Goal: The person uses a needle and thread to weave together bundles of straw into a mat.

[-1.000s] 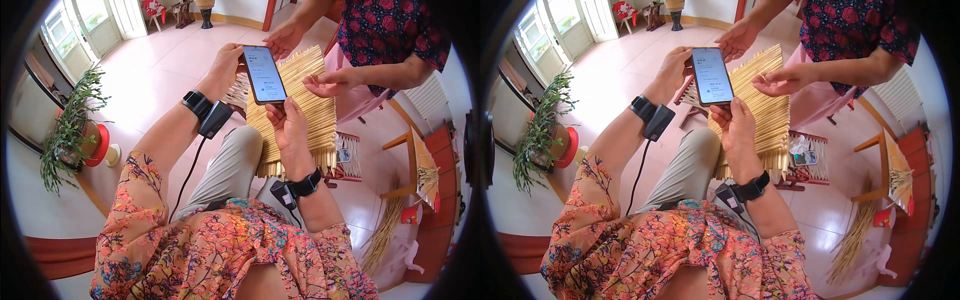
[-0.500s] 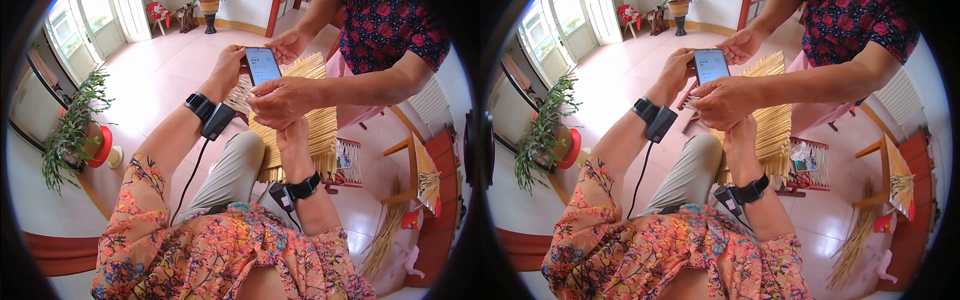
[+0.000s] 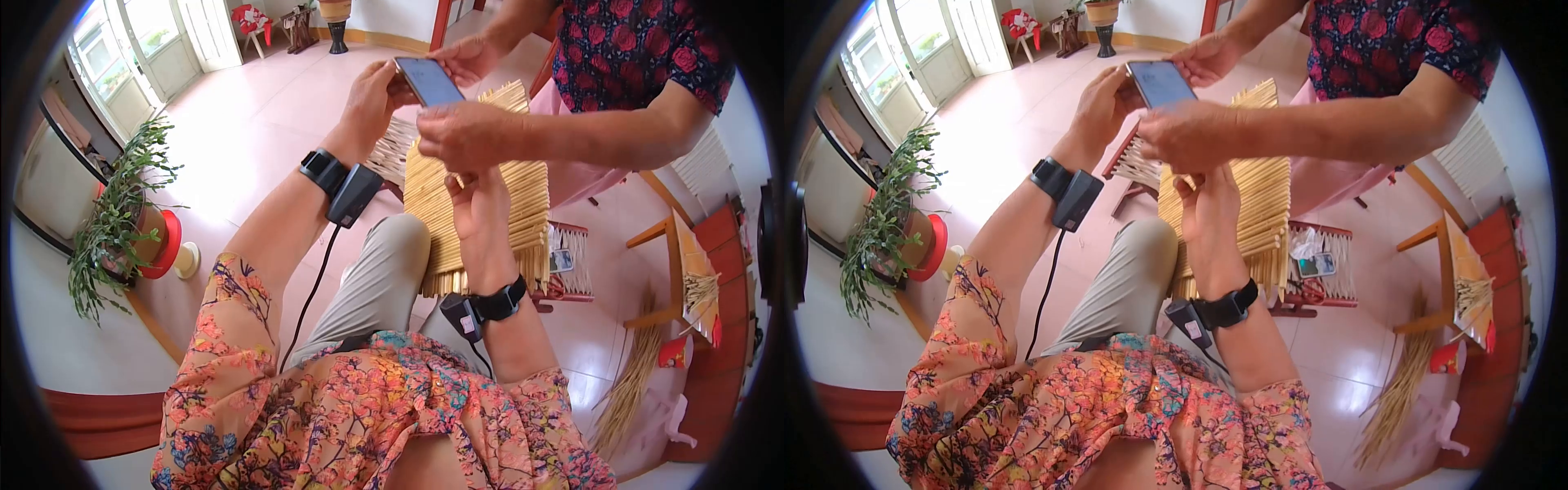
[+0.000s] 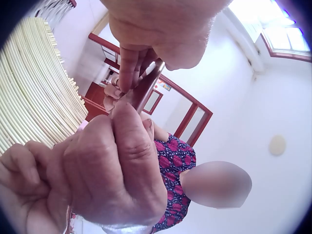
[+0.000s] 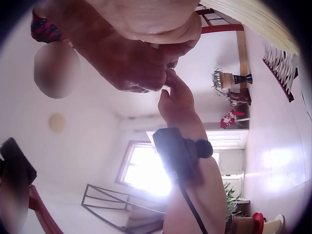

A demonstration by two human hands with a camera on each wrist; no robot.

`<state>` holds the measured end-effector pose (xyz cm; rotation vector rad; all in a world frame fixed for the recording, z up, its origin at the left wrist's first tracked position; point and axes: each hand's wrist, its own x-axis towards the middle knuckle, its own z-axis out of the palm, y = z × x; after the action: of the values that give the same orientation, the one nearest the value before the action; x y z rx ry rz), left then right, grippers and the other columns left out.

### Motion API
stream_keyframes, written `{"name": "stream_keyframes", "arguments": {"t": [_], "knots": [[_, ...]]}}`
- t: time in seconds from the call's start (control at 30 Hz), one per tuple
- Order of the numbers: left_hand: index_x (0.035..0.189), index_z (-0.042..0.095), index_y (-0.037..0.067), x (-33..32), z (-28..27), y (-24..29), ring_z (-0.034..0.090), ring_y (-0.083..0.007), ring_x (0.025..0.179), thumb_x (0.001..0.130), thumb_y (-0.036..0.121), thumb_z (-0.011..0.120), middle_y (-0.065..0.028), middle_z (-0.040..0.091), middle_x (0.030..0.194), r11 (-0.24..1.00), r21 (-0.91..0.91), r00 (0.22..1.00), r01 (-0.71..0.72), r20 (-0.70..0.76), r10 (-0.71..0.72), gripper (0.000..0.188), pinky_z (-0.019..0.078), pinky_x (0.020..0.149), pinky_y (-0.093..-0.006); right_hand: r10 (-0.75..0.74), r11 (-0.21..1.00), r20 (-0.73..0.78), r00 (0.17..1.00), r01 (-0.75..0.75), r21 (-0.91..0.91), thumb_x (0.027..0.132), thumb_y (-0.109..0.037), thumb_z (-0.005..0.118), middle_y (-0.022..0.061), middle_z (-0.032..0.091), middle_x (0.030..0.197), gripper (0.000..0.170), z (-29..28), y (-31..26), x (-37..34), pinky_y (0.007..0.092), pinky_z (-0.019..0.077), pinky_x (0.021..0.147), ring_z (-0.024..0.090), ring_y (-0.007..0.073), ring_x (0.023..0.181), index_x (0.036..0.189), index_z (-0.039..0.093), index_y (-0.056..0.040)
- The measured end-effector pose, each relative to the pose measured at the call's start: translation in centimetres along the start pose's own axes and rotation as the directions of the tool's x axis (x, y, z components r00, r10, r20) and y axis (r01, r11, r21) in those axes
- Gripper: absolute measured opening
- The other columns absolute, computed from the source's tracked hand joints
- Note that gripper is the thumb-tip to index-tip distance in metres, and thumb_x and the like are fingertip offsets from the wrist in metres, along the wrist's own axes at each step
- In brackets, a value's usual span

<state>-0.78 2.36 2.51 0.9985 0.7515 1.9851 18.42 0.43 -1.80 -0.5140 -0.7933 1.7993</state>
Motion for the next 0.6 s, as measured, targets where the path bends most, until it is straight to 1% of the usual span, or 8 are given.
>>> {"name": "stream_keyframes", "arguments": {"t": [0.07,0.13,0.2,0.27,0.33,0.4,0.47,0.6], "knots": [[0.106,0.047,-0.003,0.7,0.0,0.2,0.062,-0.0254,0.079,0.096,0.024,0.034,-0.0187,0.059,0.093,1.000,-0.015,0.995,-0.024,0.093,0.025,0.031,0.0531,0.070,-0.0354,-0.054,0.996,-0.052,0.997,0.058,0.069,0.089,-0.021,0.053,0.0016,0.057,0.091,0.020,0.8,-0.8,-0.2,0.0234,0.0434,0.062,0.055,0.0121,0.078,0.103,0.055,-0.0064],[0.107,0.044,-0.004,0.7,0.3,0.4,0.062,-0.0305,0.078,0.096,0.026,0.035,-0.0241,0.059,0.092,1.000,-0.012,0.999,0.014,0.047,-0.013,0.033,0.0530,0.070,-0.0385,-0.034,0.992,-0.104,0.994,0.047,0.121,0.090,-0.021,0.052,0.0044,0.059,0.089,0.020,0.8,-1.3,-1.3,0.0253,0.0454,0.062,0.055,0.0127,0.077,0.103,0.054,-0.0053],[0.118,0.040,0.000,0.4,0.1,0.2,0.062,-0.0311,0.083,0.094,0.027,0.041,-0.0260,0.059,0.096,0.998,0.018,0.998,0.059,0.006,-0.059,0.036,0.0522,0.074,-0.0396,0.135,0.988,-0.070,0.988,-0.129,0.089,0.090,-0.020,0.052,0.0076,0.060,0.088,0.022,0.6,-1.9,-2.9,0.0267,0.0476,0.062,0.055,0.0132,0.075,0.103,0.054,-0.0033],[0.117,0.041,-0.001,-0.3,-1.1,-0.6,0.062,-0.0285,0.083,0.094,0.027,0.042,-0.0249,0.059,0.097,0.994,0.087,0.997,0.066,0.035,-0.069,0.036,0.0521,0.074,-0.0389,0.167,0.986,-0.026,0.986,-0.168,-0.014,0.091,-0.018,0.051,0.0096,0.060,0.090,0.021,0.9,-4.3,-6.3,0.0266,0.0488,0.061,0.055,0.0124,0.073,0.104,0.054,-0.0016],[0.119,0.041,-0.001,-2.0,-1.8,-0.7,0.062,-0.0247,0.082,0.094,0.026,0.043,-0.0226,0.060,0.097,0.970,0.218,0.992,0.106,0.039,-0.117,0.036,0.0522,0.072,-0.0353,0.163,0.931,0.210,0.964,-0.079,-0.356,0.091,-0.015,0.050,0.0093,0.060,0.091,0.021,0.1,-7.0,-8.4,0.0248,0.0483,0.060,0.055,0.0105,0.074,0.105,0.054,-0.0006],[0.119,0.042,-0.001,-3.8,-2.6,-1.2,0.062,-0.0230,0.080,0.094,0.025,0.043,-0.0210,0.061,0.095,0.946,0.262,0.980,0.190,0.014,-0.201,0.035,0.0521,0.070,-0.0333,-0.132,0.821,0.249,0.959,0.247,-0.514,0.091,-0.013,0.050,0.0083,0.059,0.095,0.019,-2.4,-9.0,-9.0,0.0220,0.0469,0.062,0.054,0.0080,0.075,0.105,0.054,-0.0005],[0.119,0.043,-0.001,-5.9,-3.7,-1.9,0.061,-0.0212,0.078,0.094,0.023,0.044,-0.0195,0.061,0.094,0.917,0.299,0.963,0.265,-0.027,-0.270,0.035,0.0519,0.068,-0.0313,-0.389,0.567,0.243,0.889,0.439,-0.697,0.088,-0.015,0.056,0.0091,0.057,0.100,0.030,-5.5,-10.6,-7.7,0.0211,0.0451,0.071,0.053,0.0096,0.083,0.114,0.051,0.0002],[0.116,0.046,-0.001,-10.6,-3.7,-4.5,0.061,-0.0188,0.074,0.093,0.017,0.044,-0.0141,0.062,0.089,0.852,0.313,0.905,0.421,-0.082,-0.417,0.030,0.0514,0.063,-0.0287,-0.321,0.620,0.084,0.943,0.277,-0.734,0.084,-0.024,0.062,0.0111,0.055,0.105,0.050,-10.6,-10.3,-5.7,0.0234,0.0424,0.081,0.053,0.0133,0.093,0.123,0.045,0.0027]]}}
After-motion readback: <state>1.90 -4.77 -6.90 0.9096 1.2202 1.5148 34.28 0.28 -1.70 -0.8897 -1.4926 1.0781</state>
